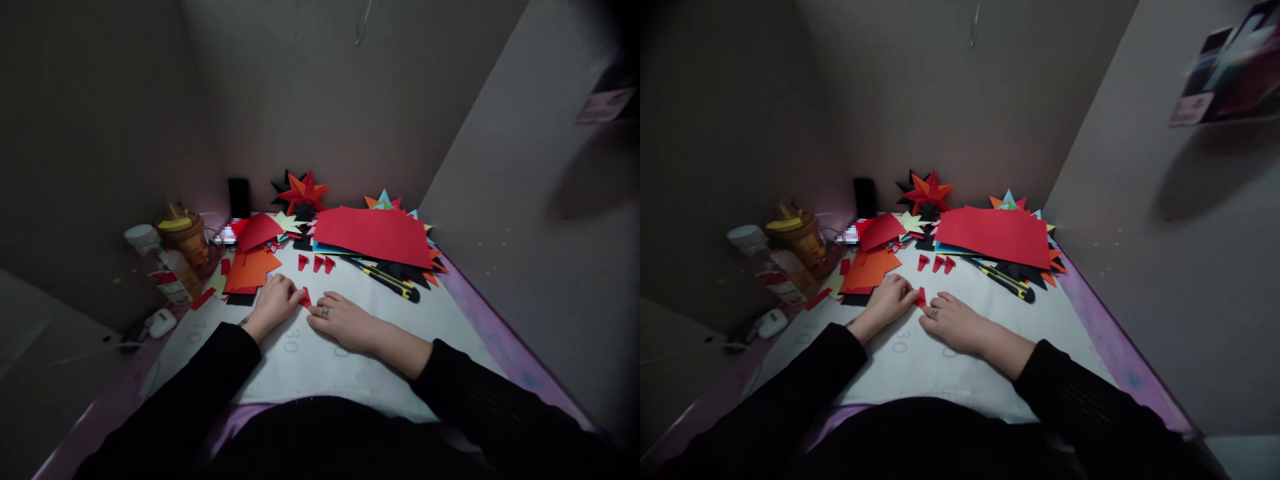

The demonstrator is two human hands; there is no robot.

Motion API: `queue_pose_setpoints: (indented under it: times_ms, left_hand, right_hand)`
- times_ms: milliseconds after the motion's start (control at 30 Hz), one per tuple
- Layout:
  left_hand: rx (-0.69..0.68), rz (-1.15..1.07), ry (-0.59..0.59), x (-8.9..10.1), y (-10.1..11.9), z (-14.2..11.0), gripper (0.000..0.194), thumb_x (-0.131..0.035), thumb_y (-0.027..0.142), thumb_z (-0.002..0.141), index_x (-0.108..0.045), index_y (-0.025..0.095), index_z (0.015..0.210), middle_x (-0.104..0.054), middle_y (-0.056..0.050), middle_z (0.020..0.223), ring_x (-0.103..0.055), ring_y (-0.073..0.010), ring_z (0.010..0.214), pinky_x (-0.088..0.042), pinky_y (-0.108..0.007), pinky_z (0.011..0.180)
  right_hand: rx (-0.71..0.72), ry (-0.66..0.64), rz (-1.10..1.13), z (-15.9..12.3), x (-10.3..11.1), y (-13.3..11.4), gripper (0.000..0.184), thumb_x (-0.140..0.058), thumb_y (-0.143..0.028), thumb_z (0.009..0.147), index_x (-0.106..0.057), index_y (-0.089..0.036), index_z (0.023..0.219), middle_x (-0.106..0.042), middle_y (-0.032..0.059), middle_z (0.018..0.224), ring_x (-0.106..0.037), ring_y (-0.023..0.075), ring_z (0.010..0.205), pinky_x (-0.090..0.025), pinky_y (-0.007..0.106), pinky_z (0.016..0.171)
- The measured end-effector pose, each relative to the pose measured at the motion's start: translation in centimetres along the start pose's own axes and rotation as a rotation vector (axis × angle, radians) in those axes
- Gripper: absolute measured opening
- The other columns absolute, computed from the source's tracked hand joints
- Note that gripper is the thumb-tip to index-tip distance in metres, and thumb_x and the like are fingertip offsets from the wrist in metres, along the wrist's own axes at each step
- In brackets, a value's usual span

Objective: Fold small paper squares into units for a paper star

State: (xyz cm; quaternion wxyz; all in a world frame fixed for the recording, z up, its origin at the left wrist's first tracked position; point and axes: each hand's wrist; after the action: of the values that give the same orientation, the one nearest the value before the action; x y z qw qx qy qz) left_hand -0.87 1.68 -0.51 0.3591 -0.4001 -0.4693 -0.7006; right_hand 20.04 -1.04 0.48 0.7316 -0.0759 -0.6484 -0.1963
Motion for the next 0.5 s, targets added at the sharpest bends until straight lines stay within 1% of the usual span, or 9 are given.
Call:
queue_pose_setpoints:
  times_ms: [100, 233, 333, 367, 400, 467, 500]
  left_hand:
    - [-0.01, -0.046, -0.007, -0.2, 0.0, 0.2, 0.03, -0.058, 0.047, 0.08, -0.065, 0.018, 0.073, -0.061, -0.008, 0.085, -0.057, -0.0236, 0.082, -0.041, -0.034, 0.075]
    - [-0.031, -0.139, -0.004, -0.4, -0.2, 0.4, 0.026, -0.06, 0.042, 0.078, -0.061, 0.019, 0.066, -0.061, -0.005, 0.077, -0.056, -0.0207, 0.078, -0.039, -0.031, 0.073]
    - [-0.03, -0.244, -0.018, -0.2, 0.0, 0.2, 0.023, -0.06, 0.039, 0.079, -0.058, 0.019, 0.068, -0.06, -0.001, 0.068, -0.054, -0.0164, 0.067, -0.036, -0.027, 0.063]
    - [-0.017, -0.292, -0.021, -0.1, 0.1, 0.1, 0.022, -0.059, 0.039, 0.079, -0.057, 0.019, 0.07, -0.058, 0.001, 0.065, -0.052, -0.0149, 0.063, -0.034, -0.026, 0.059]
    - [-0.004, -0.347, -0.017, 0.0, 0.2, 0.0, 0.021, -0.059, 0.039, 0.08, -0.057, 0.02, 0.071, -0.057, 0.003, 0.062, -0.05, -0.0136, 0.06, -0.033, -0.025, 0.056]
    - [0.003, -0.465, 0.013, 0.2, 0.6, -0.2, 0.019, -0.06, 0.037, 0.079, -0.055, 0.019, 0.072, -0.054, 0.005, 0.061, -0.047, -0.0121, 0.057, -0.033, -0.024, 0.055]
    - [-0.008, -0.52, 0.042, 0.4, 0.9, -0.4, 0.019, -0.061, 0.035, 0.079, -0.054, 0.019, 0.072, -0.054, 0.005, 0.062, -0.047, -0.0117, 0.058, -0.034, -0.023, 0.056]
  right_hand:
    - [-0.011, 0.035, 0.033, 0.0, -0.3, 0.1, 0.022, -0.045, -0.013, 0.092, -0.059, -0.019, 0.108, -0.065, 0.0099, 0.109, -0.054, 0.0222, 0.096, -0.034, 0.045, 0.098]
    - [-0.011, 0.094, 0.095, -0.1, -0.8, 0.2, 0.023, -0.044, -0.013, 0.092, -0.06, -0.02, 0.107, -0.066, 0.0098, 0.106, -0.054, 0.0223, 0.098, -0.035, 0.046, 0.097]
    - [-0.044, 0.172, 0.186, -0.3, -1.1, 0.1, 0.023, -0.047, -0.014, 0.09, -0.059, -0.02, 0.109, -0.066, 0.0098, 0.107, -0.054, 0.0232, 0.1, -0.037, 0.045, 0.096]
    - [-0.098, 0.229, 0.241, -0.4, -1.2, 0.1, 0.024, -0.048, -0.014, 0.089, -0.058, -0.02, 0.11, -0.066, 0.0099, 0.106, -0.055, 0.0233, 0.1, -0.039, 0.044, 0.094]
    - [-0.188, 0.302, 0.308, -0.4, -1.3, 0.1, 0.024, -0.049, -0.014, 0.087, -0.057, -0.02, 0.11, -0.065, 0.0102, 0.105, -0.056, 0.0232, 0.099, -0.042, 0.042, 0.091]
    - [-0.438, 0.455, 0.464, -0.2, -1.5, 0.0, 0.025, -0.053, -0.018, 0.084, -0.055, -0.018, 0.109, -0.064, 0.0102, 0.102, -0.057, 0.0224, 0.093, -0.045, 0.038, 0.084]
    - [-0.561, 0.508, 0.551, -0.1, -1.5, -0.1, 0.026, -0.056, -0.02, 0.082, -0.054, -0.018, 0.108, -0.064, 0.0096, 0.1, -0.058, 0.0215, 0.09, -0.046, 0.036, 0.08]
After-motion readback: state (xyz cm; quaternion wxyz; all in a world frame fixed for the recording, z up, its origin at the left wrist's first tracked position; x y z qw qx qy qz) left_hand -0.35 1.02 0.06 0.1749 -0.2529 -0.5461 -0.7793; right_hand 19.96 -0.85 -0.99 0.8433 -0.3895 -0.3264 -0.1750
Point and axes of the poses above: each hand's wrist, its own z-axis towards the middle knuckle, its own x-axis out of the back of the hand, y = z × x
